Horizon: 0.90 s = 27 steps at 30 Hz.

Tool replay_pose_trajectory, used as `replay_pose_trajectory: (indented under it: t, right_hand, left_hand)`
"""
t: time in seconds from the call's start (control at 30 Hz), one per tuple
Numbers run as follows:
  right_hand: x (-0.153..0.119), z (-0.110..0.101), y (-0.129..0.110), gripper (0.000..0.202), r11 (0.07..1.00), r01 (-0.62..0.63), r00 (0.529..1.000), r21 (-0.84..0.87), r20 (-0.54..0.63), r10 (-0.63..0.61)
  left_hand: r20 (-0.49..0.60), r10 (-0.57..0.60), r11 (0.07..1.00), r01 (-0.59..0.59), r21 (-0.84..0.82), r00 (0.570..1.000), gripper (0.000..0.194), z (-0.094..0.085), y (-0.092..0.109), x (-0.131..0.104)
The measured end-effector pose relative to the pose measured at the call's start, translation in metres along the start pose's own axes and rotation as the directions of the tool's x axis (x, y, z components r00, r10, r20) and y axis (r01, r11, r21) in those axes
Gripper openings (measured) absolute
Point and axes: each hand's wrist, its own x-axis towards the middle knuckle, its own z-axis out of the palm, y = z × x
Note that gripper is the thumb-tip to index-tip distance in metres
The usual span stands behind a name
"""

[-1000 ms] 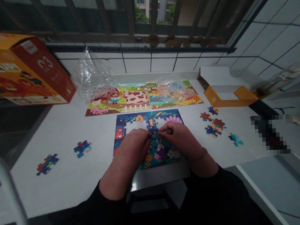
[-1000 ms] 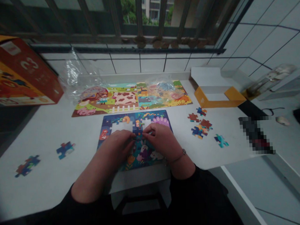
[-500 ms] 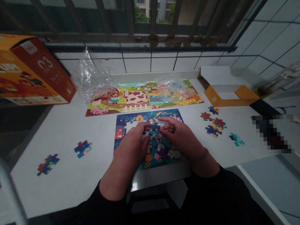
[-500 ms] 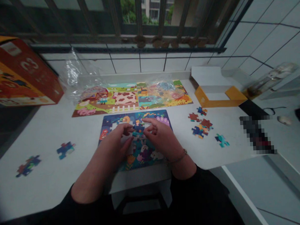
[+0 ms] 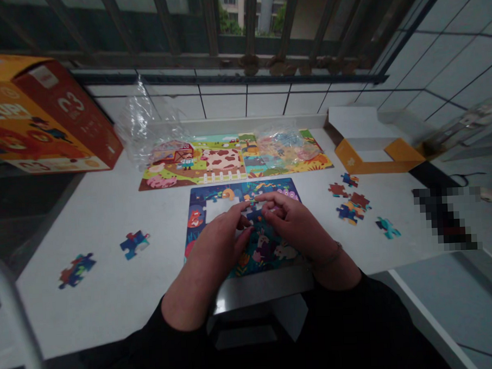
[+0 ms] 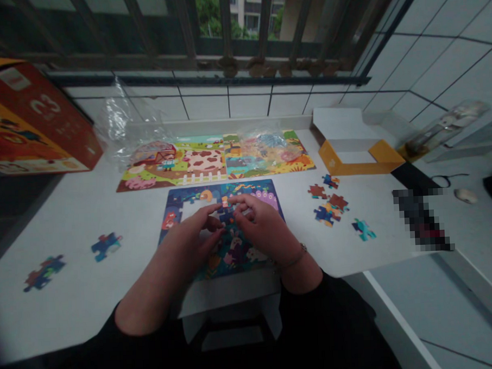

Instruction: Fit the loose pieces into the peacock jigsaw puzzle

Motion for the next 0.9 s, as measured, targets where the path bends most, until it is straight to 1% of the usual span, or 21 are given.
replay_pose_trajectory:
  t: [0.07, 0.1, 0.2, 0.27, 0.33, 0.4, 0.43, 0.57, 0.63, 0.7, 0.77, 0.83, 0.9]
  right_hand:
    - [-0.001, 0.001, -0.002, 0.034, 0.999, 0.024, 0.997, 0.043, 0.068, -0.027]
    - [-0.002, 0.002, -0.002, 0.036, 0.997, 0.037, 0.994, 0.072, 0.102, -0.044]
    - [-0.003, 0.003, 0.001, 0.048, 0.988, 0.058, 0.982, 0.141, 0.172, -0.083]
    - [-0.004, 0.005, 0.005, 0.055, 0.986, 0.054, 0.980, 0.159, 0.179, -0.083]
    - [-0.003, 0.005, 0.009, 0.058, 0.987, 0.044, 0.985, 0.156, 0.160, -0.069]
    - [-0.002, 0.005, 0.011, 0.054, 0.990, 0.039, 0.992, 0.137, 0.117, -0.055]
    - [-0.002, 0.005, 0.012, 0.050, 0.992, 0.038, 0.994, 0.122, 0.095, -0.050]
    - [0.001, 0.002, 0.013, 0.034, 1.000, 0.015, 1.000, 0.010, 0.000, -0.015]
    - [0.003, -0.002, 0.014, 0.032, 0.999, -0.036, 0.994, 0.004, -0.100, 0.036]
    - [0.004, -0.008, 0.014, 0.034, 0.995, -0.094, 0.968, 0.045, -0.229, 0.102]
    - [0.004, -0.015, 0.014, 0.038, 0.988, -0.136, 0.932, 0.078, -0.328, 0.154]
    - [0.004, -0.022, 0.013, 0.041, 0.981, -0.157, 0.906, 0.110, -0.379, 0.187]
    - [0.004, -0.026, 0.012, 0.043, 0.974, -0.164, 0.897, 0.158, -0.386, 0.214]
  left_hand:
    - [0.041, -0.035, 0.999, 0.034, 0.028, 0.999, 0.062, -0.001, 0.002, 0.001]
    - [0.051, -0.045, 0.998, 0.042, 0.053, 0.998, 0.059, -0.002, 0.002, 0.002]
    - [0.054, -0.057, 0.993, 0.051, 0.105, 0.997, 0.042, -0.004, 0.002, 0.002]
    - [0.028, -0.090, 0.992, 0.087, 0.087, 0.996, 0.031, -0.005, 0.002, 0.001]
    - [0.006, -0.138, 0.988, 0.138, 0.066, 0.990, 0.022, -0.006, 0.002, 0.000]
    - [-0.004, -0.169, 0.983, 0.169, 0.074, 0.986, 0.015, -0.008, 0.004, 0.000]
    - [-0.006, -0.172, 0.982, 0.172, 0.083, 0.985, 0.014, -0.009, 0.004, 0.000]
    - [-0.032, -0.154, 0.986, 0.156, 0.060, 0.988, 0.019, -0.009, 0.006, -0.001]
    - [-0.044, -0.157, 0.986, 0.159, 0.041, 0.987, 0.022, -0.009, 0.006, -0.001]
    - [-0.032, -0.162, 0.985, 0.164, 0.060, 0.986, 0.026, -0.008, 0.005, 0.000]
    - [-0.003, -0.148, 0.983, 0.147, 0.106, 0.989, 0.026, -0.008, 0.004, 0.001]
    - [0.021, -0.111, 0.984, 0.107, 0.145, 0.994, 0.023, -0.007, 0.003, 0.002]
    - [0.038, -0.076, 0.983, 0.068, 0.170, 0.996, 0.021, -0.006, 0.002, 0.002]
